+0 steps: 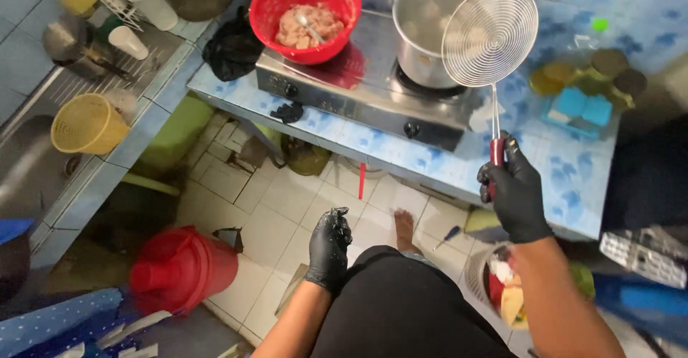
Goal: Using a spider strainer to scoop cooked meatballs out of a pot of boiling water and transferring them to a large woven tray.
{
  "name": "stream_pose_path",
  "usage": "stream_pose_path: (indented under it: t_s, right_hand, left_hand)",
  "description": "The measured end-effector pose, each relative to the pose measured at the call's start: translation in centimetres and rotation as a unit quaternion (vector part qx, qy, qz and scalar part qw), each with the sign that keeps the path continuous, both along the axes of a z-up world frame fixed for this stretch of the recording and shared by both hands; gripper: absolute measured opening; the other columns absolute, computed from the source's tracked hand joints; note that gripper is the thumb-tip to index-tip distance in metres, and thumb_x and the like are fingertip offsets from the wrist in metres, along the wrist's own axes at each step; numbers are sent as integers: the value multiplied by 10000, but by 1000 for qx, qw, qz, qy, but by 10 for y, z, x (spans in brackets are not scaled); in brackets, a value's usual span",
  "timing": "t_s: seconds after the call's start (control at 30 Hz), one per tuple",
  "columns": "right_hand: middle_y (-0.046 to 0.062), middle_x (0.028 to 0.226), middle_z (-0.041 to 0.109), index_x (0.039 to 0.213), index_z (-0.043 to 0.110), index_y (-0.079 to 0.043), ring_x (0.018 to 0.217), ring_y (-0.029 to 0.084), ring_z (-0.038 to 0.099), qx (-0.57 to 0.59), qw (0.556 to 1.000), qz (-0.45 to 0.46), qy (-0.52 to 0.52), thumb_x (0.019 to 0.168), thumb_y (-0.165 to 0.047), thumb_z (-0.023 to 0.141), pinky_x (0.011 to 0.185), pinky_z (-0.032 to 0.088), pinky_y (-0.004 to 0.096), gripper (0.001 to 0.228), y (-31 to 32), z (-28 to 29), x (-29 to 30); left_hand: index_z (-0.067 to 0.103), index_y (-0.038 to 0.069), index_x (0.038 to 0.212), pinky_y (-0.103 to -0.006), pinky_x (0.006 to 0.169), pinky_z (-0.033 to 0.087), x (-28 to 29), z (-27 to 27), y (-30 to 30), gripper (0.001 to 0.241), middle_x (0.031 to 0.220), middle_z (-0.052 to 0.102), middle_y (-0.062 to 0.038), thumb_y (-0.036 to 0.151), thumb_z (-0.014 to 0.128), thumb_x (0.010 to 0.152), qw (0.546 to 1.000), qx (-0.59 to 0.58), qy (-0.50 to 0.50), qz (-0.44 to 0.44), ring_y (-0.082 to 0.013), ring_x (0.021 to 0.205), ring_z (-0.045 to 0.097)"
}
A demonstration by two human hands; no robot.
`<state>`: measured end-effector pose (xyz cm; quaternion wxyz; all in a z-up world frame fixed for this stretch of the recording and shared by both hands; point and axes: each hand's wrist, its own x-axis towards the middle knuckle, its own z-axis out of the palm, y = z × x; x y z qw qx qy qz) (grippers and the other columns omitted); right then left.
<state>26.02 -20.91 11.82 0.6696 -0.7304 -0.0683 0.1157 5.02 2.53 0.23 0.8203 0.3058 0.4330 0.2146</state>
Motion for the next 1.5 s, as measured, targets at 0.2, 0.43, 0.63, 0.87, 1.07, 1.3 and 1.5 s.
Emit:
stream_pose_path:
  t_s: [0.2,0.43,0.63,0.87,1.07,1.3,1.5]
  right_hand:
    - [289,773,569,1546,419,10,491,326,524,-47,998,42,32,923,24,527,446,396,388,632,46,35,105]
    - [281,798,599,1557,404,10,529,304,561,-93,989,83,84,945,-17,523,449,441,392,624,78,15,201]
    - [261,912,632,1570,364,31,704,250,611,-130,970,133,156,973,-48,489,526,494,374,616,92,29,226]
    - [254,815,567,1500,427,68,620,292,558,-33,964,140,224,967,-68,525,485,462,386,559,98,18,240]
    - [280,845,533,1424,502,82,676,329,560,29,962,91,257,951,-35,565,484,438,407,492,98,13,241]
    - [261,783,554,1303,609,83,627,322,551,29,968,93,230,947,-50,593,488,452,414,380,110,-18,254]
    - [278,782,555,1191,654,81,608,348,542,41,956,65,282,945,-58,591,473,404,412,289,117,14,230]
  left_hand:
    - [747,21,1056,-217,475,395,84,21,10,254,637,519,-92,175,588,932,1000,1,3,15,-172,540,523]
    - [751,17,1041,-225,476,380,176,15,9,244,628,523,-97,164,593,930,999,-2,22,34,-179,530,514]
    - [762,15,1016,-216,489,371,217,14,9,233,638,528,-75,174,614,929,998,-16,45,33,-168,548,516]
    - [762,14,1031,-210,471,374,235,11,20,249,642,525,-69,186,620,923,999,-26,36,28,-149,529,518]
    - [759,4,1009,-207,477,367,242,57,26,241,625,521,-66,174,605,937,999,-20,42,17,-144,535,526]
    - [756,-4,989,-210,461,363,261,32,54,225,601,526,-76,154,604,939,999,9,25,-38,-140,512,522]
    - [759,70,917,-216,421,271,268,67,71,196,575,515,-63,206,618,907,994,-31,79,-66,-149,466,469]
